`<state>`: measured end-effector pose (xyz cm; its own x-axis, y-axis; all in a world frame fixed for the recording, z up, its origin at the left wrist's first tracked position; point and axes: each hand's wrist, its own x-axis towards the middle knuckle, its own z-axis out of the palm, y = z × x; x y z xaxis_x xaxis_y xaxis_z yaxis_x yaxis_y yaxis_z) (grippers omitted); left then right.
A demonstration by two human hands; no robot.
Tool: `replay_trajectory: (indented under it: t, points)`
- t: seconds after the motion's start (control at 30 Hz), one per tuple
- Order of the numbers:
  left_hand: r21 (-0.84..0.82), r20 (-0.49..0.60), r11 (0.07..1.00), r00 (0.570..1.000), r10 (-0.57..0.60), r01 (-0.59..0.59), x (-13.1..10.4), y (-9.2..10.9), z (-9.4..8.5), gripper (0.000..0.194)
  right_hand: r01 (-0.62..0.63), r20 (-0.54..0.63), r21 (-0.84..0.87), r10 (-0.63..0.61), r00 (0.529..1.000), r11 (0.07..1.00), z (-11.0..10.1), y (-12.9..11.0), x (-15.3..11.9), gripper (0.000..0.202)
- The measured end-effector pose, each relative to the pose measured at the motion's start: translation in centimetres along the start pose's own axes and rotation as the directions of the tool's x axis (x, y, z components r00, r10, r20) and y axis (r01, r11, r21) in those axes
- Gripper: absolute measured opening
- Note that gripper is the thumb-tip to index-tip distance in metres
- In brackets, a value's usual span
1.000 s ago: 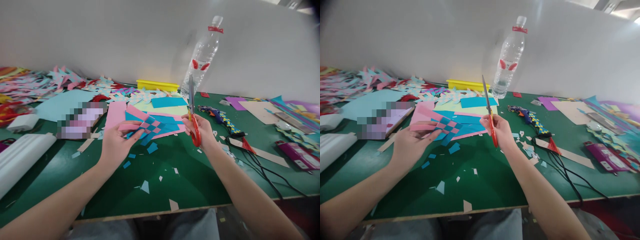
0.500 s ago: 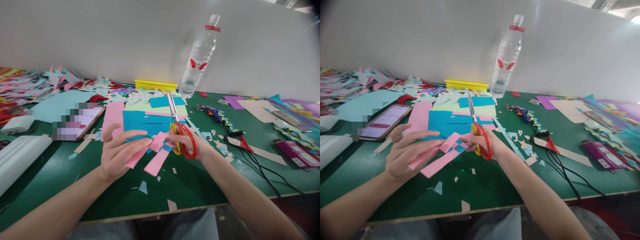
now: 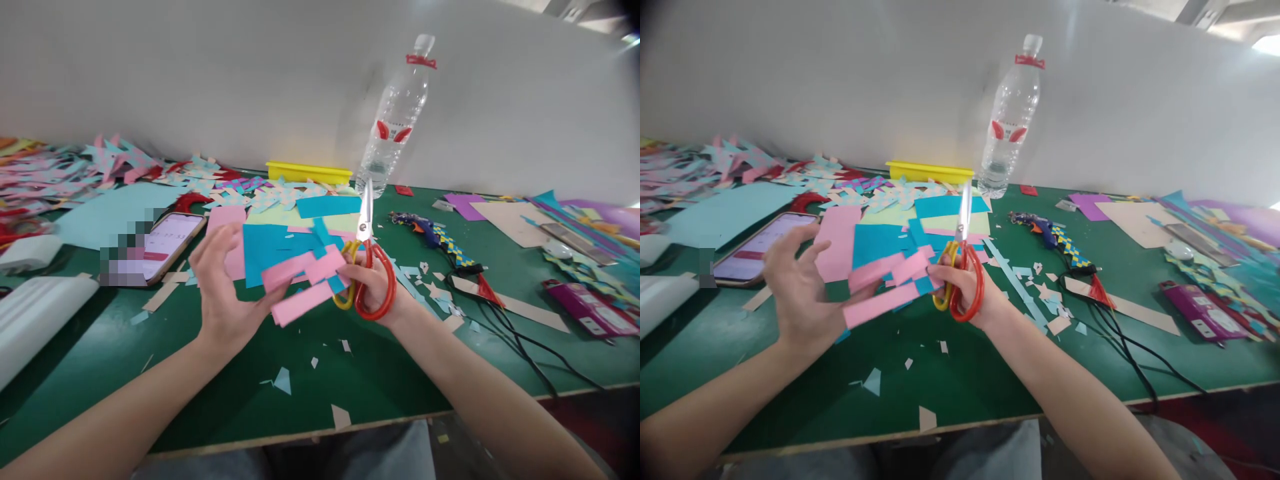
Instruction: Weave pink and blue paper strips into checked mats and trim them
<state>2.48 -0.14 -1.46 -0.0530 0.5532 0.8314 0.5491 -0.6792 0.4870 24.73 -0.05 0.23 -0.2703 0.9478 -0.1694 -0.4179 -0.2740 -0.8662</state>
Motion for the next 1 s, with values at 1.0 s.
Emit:
replay_trajectory:
  t: [1.0]
  points:
    - [-0.072,0.573,0.884,0.745,-0.342,0.462,0.2,1.5,0.3,0.023,0.199,-0.145,-0.067,-0.207,0.967,0.978,1.6,1.8,-0.6,0.035]
